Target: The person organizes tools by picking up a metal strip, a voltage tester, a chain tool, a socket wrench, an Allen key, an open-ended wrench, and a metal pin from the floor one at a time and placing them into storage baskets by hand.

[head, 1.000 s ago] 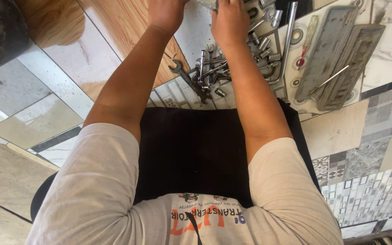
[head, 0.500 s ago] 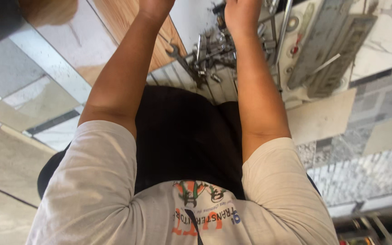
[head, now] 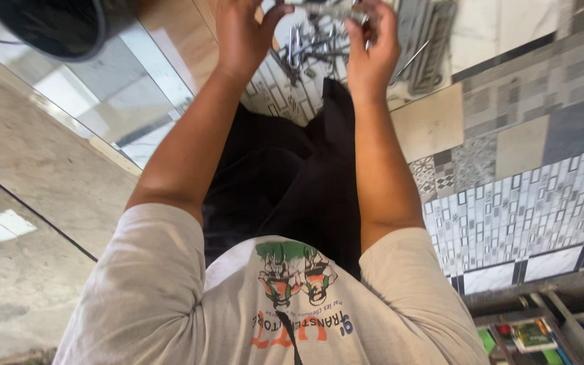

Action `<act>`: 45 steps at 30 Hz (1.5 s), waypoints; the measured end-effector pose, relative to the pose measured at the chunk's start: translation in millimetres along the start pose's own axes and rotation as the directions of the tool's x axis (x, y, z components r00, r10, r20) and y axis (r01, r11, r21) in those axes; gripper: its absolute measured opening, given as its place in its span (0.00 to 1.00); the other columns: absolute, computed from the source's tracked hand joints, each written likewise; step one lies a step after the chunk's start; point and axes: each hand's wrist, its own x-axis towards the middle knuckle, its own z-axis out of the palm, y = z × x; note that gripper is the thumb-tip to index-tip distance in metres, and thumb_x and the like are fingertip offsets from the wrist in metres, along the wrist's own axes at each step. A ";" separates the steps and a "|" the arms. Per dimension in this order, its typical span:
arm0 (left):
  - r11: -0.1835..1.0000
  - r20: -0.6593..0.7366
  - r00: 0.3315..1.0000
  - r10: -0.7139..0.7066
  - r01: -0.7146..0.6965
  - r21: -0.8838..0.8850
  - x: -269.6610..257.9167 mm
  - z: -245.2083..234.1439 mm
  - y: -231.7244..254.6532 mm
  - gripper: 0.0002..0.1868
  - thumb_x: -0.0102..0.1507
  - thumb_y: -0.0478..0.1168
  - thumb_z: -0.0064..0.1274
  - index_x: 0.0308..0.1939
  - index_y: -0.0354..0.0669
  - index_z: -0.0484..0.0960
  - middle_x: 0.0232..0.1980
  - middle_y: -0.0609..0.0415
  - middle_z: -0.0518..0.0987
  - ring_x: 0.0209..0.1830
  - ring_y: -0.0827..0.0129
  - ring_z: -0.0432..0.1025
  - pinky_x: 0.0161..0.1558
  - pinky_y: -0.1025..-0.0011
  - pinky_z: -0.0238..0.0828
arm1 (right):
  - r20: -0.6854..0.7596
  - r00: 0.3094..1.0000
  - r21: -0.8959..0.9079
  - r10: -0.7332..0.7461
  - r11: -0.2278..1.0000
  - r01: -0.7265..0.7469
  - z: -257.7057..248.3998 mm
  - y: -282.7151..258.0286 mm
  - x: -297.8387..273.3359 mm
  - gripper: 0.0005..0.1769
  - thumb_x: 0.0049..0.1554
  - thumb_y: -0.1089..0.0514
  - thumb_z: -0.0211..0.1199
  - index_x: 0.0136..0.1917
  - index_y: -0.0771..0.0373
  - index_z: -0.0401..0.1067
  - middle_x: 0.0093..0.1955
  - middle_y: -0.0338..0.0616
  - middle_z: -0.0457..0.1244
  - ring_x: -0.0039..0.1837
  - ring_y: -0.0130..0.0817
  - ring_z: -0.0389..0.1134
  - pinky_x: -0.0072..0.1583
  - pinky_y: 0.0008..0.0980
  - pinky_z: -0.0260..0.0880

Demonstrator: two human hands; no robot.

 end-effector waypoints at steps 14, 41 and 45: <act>0.985 -0.137 0.978 0.159 -0.166 -0.043 36.6 -204.0 371.2 0.15 0.57 0.37 0.75 0.39 0.38 0.83 0.50 0.52 0.78 0.52 0.59 0.70 0.52 0.63 0.68 | -0.051 0.993 0.454 -0.106 0.883 0.117 -95.9 -397.5 -40.8 0.27 0.61 0.72 0.66 0.68 0.62 0.59 0.57 0.46 0.67 0.58 0.27 0.68 0.59 0.22 0.69; 0.561 0.053 0.803 0.594 -0.366 -0.743 -91.7 -386.6 486.4 0.08 0.62 0.28 0.69 0.39 0.33 0.83 0.52 0.50 0.75 0.50 0.68 0.73 0.50 0.73 0.75 | -0.641 0.647 0.044 -0.414 0.821 0.569 -42.7 -606.8 -337.9 0.17 0.60 0.64 0.71 0.59 0.71 0.70 0.55 0.51 0.69 0.53 0.32 0.72 0.55 0.26 0.73; 0.508 0.109 0.789 0.604 -0.277 -0.815 -114.1 -389.2 492.9 0.09 0.61 0.28 0.68 0.38 0.33 0.82 0.51 0.50 0.75 0.51 0.67 0.73 0.47 0.73 0.76 | -0.706 0.582 -0.009 -0.403 0.827 0.562 -32.3 -610.2 -380.6 0.19 0.59 0.61 0.72 0.59 0.71 0.70 0.57 0.49 0.68 0.54 0.33 0.73 0.57 0.28 0.74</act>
